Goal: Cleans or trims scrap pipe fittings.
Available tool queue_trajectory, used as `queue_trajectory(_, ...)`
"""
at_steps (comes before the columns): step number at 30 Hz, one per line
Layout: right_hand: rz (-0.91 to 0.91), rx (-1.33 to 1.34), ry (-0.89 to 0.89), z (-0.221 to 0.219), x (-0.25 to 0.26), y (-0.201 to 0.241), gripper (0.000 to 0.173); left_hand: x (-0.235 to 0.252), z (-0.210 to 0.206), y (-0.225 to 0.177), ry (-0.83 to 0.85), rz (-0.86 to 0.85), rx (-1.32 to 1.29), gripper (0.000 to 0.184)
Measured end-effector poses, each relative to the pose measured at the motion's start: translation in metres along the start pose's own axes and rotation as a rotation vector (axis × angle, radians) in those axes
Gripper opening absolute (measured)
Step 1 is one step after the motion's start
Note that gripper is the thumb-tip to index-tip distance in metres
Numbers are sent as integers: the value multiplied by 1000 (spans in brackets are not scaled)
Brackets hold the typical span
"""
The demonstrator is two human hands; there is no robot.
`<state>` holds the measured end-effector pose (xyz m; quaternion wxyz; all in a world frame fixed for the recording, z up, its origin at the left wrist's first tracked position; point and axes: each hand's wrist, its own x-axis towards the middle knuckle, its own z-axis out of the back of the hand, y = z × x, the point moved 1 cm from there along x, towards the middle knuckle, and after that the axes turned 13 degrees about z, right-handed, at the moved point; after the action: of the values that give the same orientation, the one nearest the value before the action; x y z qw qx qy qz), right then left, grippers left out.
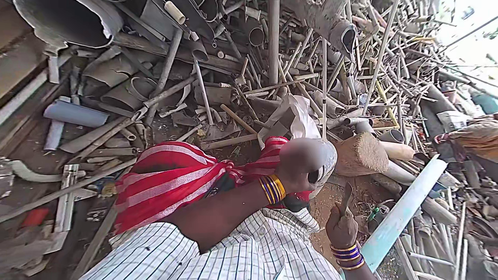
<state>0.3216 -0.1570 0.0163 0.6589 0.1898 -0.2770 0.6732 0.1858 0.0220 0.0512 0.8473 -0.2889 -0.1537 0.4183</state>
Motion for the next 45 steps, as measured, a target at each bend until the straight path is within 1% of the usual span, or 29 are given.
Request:
queue_trajectory(1,-50,-5,92,-3,0,0,33,-1,-2,-1,5,0,5,109)
queue_trajectory(3,-248,53,346,-9,5,-2,30,0,-2,-2,9,-7,11,109)
queue_trajectory(4,-278,50,350,-10,6,-5,30,-1,-2,-2,14,-9,8,109)
queue_trajectory(7,-144,20,88,-2,13,-4,32,0,0,-1,11,-2,3,108)
queue_trajectory(8,-100,9,44,-1,14,-1,32,0,-1,-1,5,0,2,108)
queue_trajectory(9,-75,-4,64,-1,14,2,32,0,-2,-1,8,4,2,109)
queue_trajectory(11,-130,20,257,-7,11,3,29,2,-3,-3,35,14,12,109)
queue_trajectory(12,-159,35,300,-9,9,3,28,2,-3,-5,50,17,18,109)
queue_trajectory(14,-170,62,247,-9,11,2,30,3,0,-4,36,21,24,109)
queue_trajectory(17,-138,91,28,-5,8,7,34,-1,-2,-2,-18,-7,14,107)
queue_trajectory(18,-134,70,20,-8,9,7,33,-1,-2,-2,-10,-5,20,107)
queue_trajectory(19,-174,60,92,-11,8,6,33,-1,-2,-4,16,5,30,107)
queue_trajectory(20,-279,84,249,-15,8,4,32,-1,-1,-6,47,23,38,109)
queue_trajectory(21,-433,143,422,-19,12,-1,33,0,-1,-6,53,26,37,109)
queue_trajectory(22,-552,181,523,-23,13,-7,34,-1,-1,-6,47,21,38,110)
queue_trajectory(23,-588,188,516,-24,13,-12,35,-2,-2,-5,14,2,23,109)
queue_trajectory(25,-424,142,244,-26,8,-14,33,-2,-4,0,-94,-44,-2,107)
queue_trajectory(26,-340,124,140,-25,6,-9,33,-3,-4,1,-102,-42,2,107)
queue_trajectory(27,-292,115,105,-26,4,-4,33,-4,-4,2,-98,-32,13,107)
queue_trajectory(28,-297,120,158,-26,4,1,34,-5,-6,1,-89,-21,22,108)
queue_trajectory(29,-377,152,301,-27,8,3,34,-4,-7,0,-90,-15,29,109)
queue_trajectory(31,-656,258,603,-34,16,-7,36,-3,-9,0,-113,-23,26,109)
queue_trajectory(32,-780,324,646,-40,16,-19,36,-3,-10,1,-159,-39,10,108)
queue_trajectory(33,-884,403,595,-47,9,-31,35,-2,-10,4,-208,-51,-14,108)
queue_trajectory(34,-965,459,496,-51,1,-39,34,-2,-9,8,-256,-52,-43,108)
queue_trajectory(36,-1073,496,325,-53,-15,-47,35,3,-1,12,-283,17,-99,110)
queue_trajectory(39,-1316,550,233,-55,-38,-54,45,20,14,16,-194,179,-193,114)
queue_trajectory(42,-1551,743,152,-58,-42,-43,47,30,25,20,-95,270,-240,114)
queue_trajectory(45,-1627,950,-49,-52,-37,-33,41,31,27,22,-61,303,-238,113)
